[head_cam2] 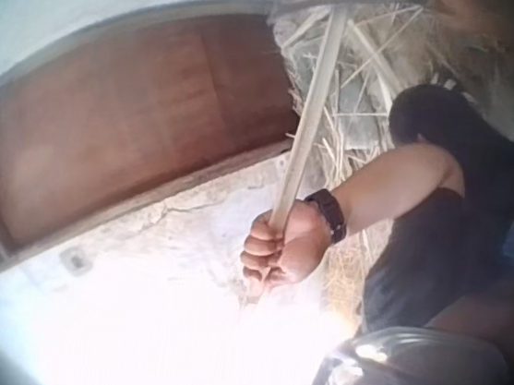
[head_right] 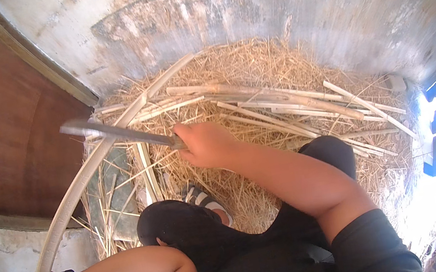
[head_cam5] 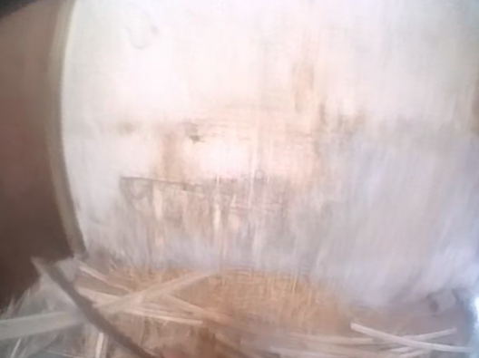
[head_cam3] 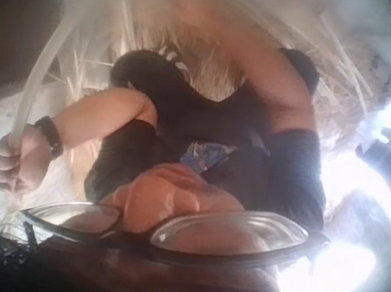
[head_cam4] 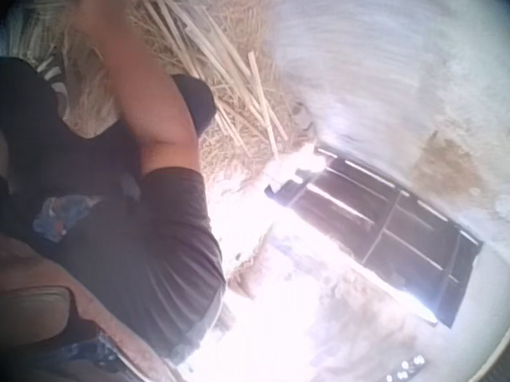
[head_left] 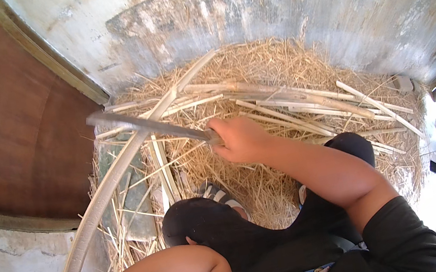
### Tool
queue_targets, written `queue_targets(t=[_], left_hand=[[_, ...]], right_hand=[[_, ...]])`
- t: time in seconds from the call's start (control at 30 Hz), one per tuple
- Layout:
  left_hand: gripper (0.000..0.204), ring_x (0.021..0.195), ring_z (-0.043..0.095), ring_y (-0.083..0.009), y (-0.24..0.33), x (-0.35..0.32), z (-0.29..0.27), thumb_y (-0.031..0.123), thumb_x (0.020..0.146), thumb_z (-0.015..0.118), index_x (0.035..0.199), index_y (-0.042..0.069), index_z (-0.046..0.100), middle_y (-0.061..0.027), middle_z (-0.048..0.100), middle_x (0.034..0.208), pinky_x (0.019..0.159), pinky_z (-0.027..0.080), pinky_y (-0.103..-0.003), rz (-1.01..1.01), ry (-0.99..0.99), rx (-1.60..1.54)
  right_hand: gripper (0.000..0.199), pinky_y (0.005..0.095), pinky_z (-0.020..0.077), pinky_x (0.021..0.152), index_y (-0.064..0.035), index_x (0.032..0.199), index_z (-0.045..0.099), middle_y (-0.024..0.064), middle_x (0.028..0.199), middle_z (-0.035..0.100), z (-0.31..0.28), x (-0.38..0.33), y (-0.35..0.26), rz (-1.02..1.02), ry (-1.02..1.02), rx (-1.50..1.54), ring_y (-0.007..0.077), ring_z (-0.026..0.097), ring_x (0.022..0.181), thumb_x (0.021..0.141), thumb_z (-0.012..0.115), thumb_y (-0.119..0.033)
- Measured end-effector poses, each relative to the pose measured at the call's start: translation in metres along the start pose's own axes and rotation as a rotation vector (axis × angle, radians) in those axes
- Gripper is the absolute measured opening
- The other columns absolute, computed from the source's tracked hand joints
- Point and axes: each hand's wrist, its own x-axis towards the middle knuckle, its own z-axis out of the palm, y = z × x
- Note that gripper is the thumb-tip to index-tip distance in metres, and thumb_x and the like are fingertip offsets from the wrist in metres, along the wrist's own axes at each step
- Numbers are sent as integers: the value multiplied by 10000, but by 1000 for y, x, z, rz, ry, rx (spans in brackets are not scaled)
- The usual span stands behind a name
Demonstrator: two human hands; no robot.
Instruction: The person sits on a bed of straw and uses a large knife to split long bamboo strips into thinner pieces. They hold the bamboo with one hand and repeatedly strike it with the knife to separate the fibers, discarding the finished pieces onto the pile.
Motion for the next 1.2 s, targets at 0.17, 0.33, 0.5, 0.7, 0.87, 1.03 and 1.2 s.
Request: queue_targets(t=[0.17, 0.33, 0.5, 0.7, 0.87, 1.03, 1.2], left_hand=[[328, 516, 309, -119, 5, 0, -15, 394, 896, 509, 736, 109, 491, 34, 360, 616, 549, 277, -291, -139, -28, -154], [390, 521, 311, -119, -20, -8, -4, 456, 933, 504, 763, 105, 500, 32, 365, 635, 549, 279, -291, -148, -61, -161], [366, 511, 302, -116, -27, -9, 5, 430, 939, 484, 772, 106, 506, 31, 357, 621, 533, 279, -287, -156, -106, -177], [348, 510, 307, -123, -34, -16, 10, 413, 931, 482, 770, 106, 503, 27, 356, 619, 530, 287, -286, -179, -100, -231], [422, 523, 299, -124, -48, -19, 16, 491, 950, 514, 773, 108, 503, 31, 343, 621, 536, 273, -288, -98, -11, -130], [410, 533, 297, -122, -46, -26, 18, 484, 951, 538, 787, 109, 506, 35, 338, 636, 546, 264, -287, -165, 14, -226], [366, 551, 297, -119, -65, -32, 14, 425, 978, 538, 816, 99, 502, 33, 335, 662, 552, 264, -289, -144, -8, -249]], right_hand=[[325, 469, 552, 711, -60, 1147, 604, 188, 916, 713, -64, -5, 65, 128, 30, -260, 359, 706, 800, 848, 683, -160], [261, 462, 566, 711, -87, 1089, 627, 163, 947, 730, -71, -6, 54, 325, -10, -164, 313, 720, 794, 848, 699, -158], [227, 437, 569, 731, -77, 1071, 615, 139, 883, 726, -64, -9, 40, 28, 17, -235, 312, 716, 820, 871, 685, -158], [208, 456, 555, 740, -53, 1079, 600, 170, 891, 707, -84, -18, 128, 435, 254, -106, 333, 703, 829, 909, 645, -163], [198, 409, 564, 677, -48, 1028, 618, 163, 868, 724, -63, -18, 38, -46, 53, -78, 281, 713, 753, 851, 675, -116], [208, 420, 551, 673, -45, 1024, 611, 152, 842, 698, -85, -20, 103, 200, 266, -35, 292, 704, 742, 851, 682, -135], [276, 409, 545, 667, -36, 1084, 621, 145, 843, 703, -57, -25, 97, 134, 208, -46, 286, 704, 730, 839, 699, -137]])
